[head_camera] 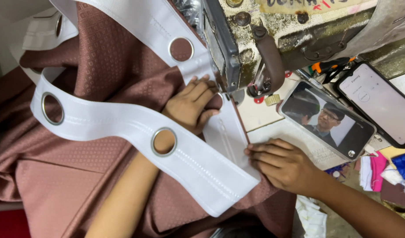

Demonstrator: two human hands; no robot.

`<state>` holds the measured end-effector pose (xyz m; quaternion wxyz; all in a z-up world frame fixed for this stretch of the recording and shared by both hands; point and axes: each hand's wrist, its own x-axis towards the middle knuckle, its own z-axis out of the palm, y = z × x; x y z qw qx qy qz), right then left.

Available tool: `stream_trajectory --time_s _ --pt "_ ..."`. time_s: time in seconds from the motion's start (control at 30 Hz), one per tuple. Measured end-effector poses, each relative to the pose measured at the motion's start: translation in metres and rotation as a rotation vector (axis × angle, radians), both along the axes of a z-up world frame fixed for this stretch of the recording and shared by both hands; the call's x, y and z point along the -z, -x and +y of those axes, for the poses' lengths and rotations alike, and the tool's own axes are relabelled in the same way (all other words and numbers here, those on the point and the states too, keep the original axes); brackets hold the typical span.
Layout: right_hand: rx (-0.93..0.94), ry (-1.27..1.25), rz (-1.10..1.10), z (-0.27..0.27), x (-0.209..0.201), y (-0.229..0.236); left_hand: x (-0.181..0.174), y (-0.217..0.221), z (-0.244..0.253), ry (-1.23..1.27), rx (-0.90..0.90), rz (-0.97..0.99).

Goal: The person uses a sewing machine to stitch a white curtain header tape with metal grommets onto a piece of brown patterned fabric. They guide the materials through the machine, aligning the tape with the fabric edge, and periodically adjust the fabric to ensure a straight seam.

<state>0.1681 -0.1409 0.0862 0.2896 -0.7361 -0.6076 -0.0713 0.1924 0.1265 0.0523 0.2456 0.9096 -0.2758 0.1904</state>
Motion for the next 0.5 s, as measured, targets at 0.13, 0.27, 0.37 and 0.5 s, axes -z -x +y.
stream_trajectory --time_s 0.13,0.27,0.37,0.5 --pt "-0.009 0.010 -0.050 0.001 0.004 -0.005 -0.001 -0.005 0.002 -0.005 -0.008 -0.001" --pt "-0.021 0.042 -0.070 0.001 0.007 -0.011 -0.005 -0.009 0.005 -0.029 -0.012 -0.031" --pt "-0.018 0.072 -0.098 0.002 0.010 -0.014 -0.005 -0.013 0.008 -0.029 0.005 -0.029" --pt "0.006 0.024 -0.092 0.006 0.017 -0.016 0.007 -0.022 0.016 -0.087 0.011 -0.053"
